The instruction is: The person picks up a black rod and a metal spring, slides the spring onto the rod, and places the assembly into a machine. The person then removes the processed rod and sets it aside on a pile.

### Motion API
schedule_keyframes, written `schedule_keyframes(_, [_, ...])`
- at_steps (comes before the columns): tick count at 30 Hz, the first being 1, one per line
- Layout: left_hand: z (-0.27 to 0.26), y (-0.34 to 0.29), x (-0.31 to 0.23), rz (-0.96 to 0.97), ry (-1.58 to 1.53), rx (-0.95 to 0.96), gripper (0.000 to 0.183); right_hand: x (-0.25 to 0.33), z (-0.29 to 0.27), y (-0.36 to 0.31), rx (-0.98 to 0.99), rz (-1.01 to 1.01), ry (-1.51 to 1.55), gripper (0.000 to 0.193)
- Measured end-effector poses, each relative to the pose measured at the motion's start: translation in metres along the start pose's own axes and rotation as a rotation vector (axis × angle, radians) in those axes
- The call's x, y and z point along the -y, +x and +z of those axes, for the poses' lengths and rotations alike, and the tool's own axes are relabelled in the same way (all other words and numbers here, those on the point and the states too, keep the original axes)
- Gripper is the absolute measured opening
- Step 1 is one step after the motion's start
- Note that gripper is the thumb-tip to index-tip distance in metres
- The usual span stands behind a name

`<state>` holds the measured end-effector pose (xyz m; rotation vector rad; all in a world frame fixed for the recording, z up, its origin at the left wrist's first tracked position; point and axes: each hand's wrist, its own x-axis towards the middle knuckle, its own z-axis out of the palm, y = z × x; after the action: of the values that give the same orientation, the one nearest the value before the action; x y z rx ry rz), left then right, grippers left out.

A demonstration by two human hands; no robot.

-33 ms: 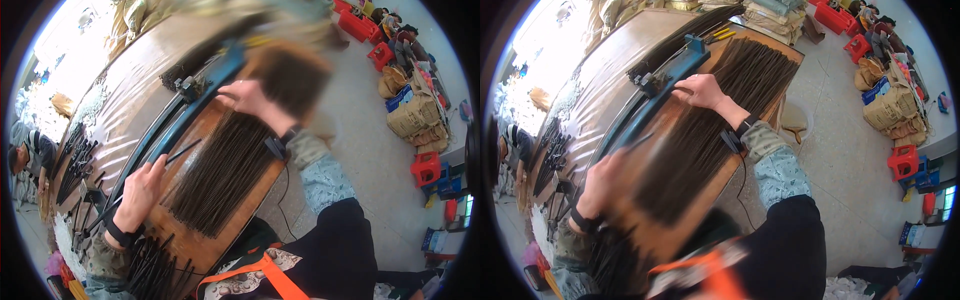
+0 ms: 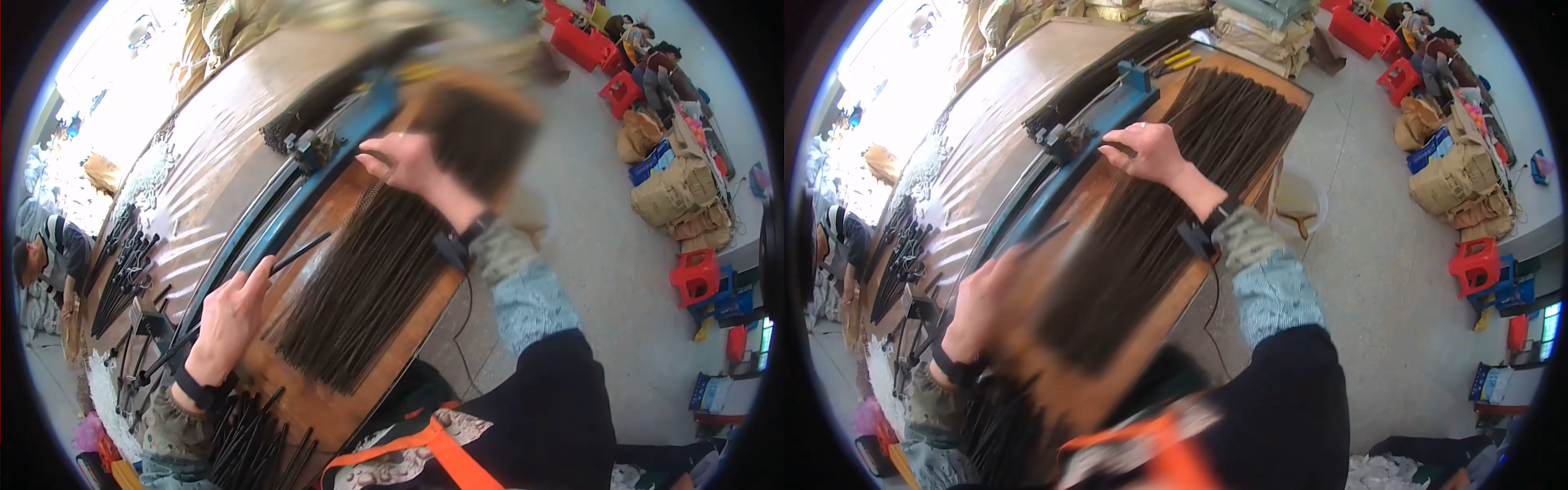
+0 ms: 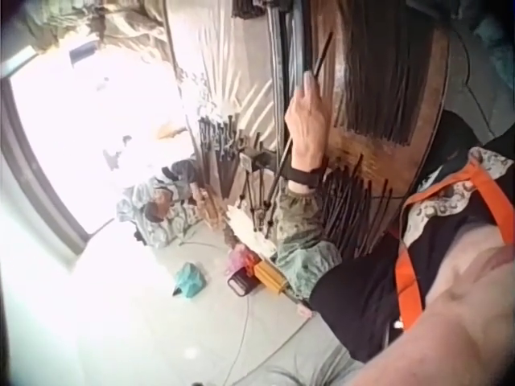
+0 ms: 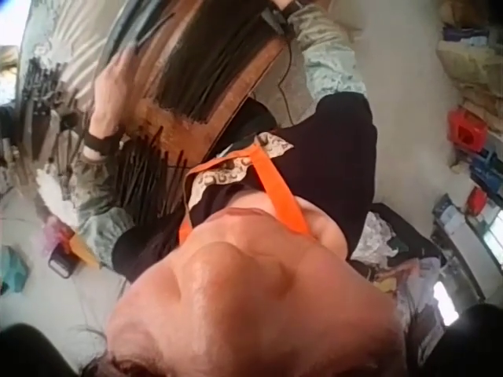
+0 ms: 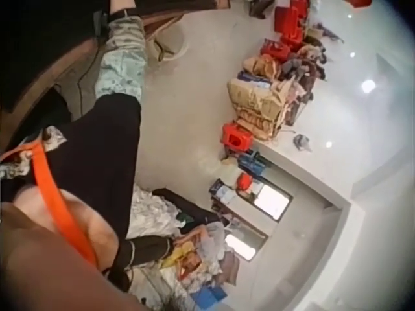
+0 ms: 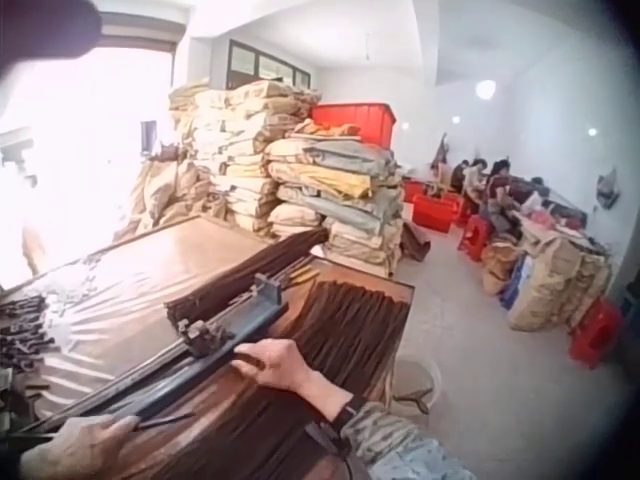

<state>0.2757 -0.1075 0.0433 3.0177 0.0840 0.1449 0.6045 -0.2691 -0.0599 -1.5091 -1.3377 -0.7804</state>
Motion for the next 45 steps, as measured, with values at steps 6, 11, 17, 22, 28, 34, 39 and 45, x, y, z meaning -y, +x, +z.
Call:
schedule_keyframes(6, [0.018,0.004,0.004,0.016,0.061,0.003,0.05,0.008,-0.007,0.011,0.076,-0.043,-0.011,0.016])
schedule_keyframes(11, [0.021,0.0,0.011,0.007,0.0,-0.053,0.043,0.014,0.004,0.007,0.141,0.008,0.055,0.014])
schedule_keyframes(17, [0.013,-0.01,0.014,-0.083,0.022,0.05,0.031,0.007,0.0,-0.025,0.065,0.082,-0.055,0.022])
schedule_keyframes(22, [0.003,-0.012,-0.001,-0.075,-0.018,-0.015,0.028,0.015,-0.002,-0.005,0.282,-0.066,-0.121,0.025])
schedule_keyframes(28, [-0.014,-0.042,0.015,-0.129,0.041,-0.135,0.03,0.104,0.01,-0.012,0.343,0.163,0.569,0.015])
schedule_keyframes(34, [-0.024,-0.083,0.018,-0.139,0.239,-0.093,0.033,0.139,0.025,-0.028,0.418,0.222,0.504,0.019])
schedule_keyframes(39, [-0.033,-0.102,0.005,-0.157,0.238,-0.081,0.033,0.197,0.039,-0.012,0.538,0.737,0.983,0.019])
schedule_keyframes(45, [-0.039,-0.136,-0.007,-0.237,0.201,-0.043,0.038,0.233,0.051,-0.014,0.621,1.044,1.294,0.019])
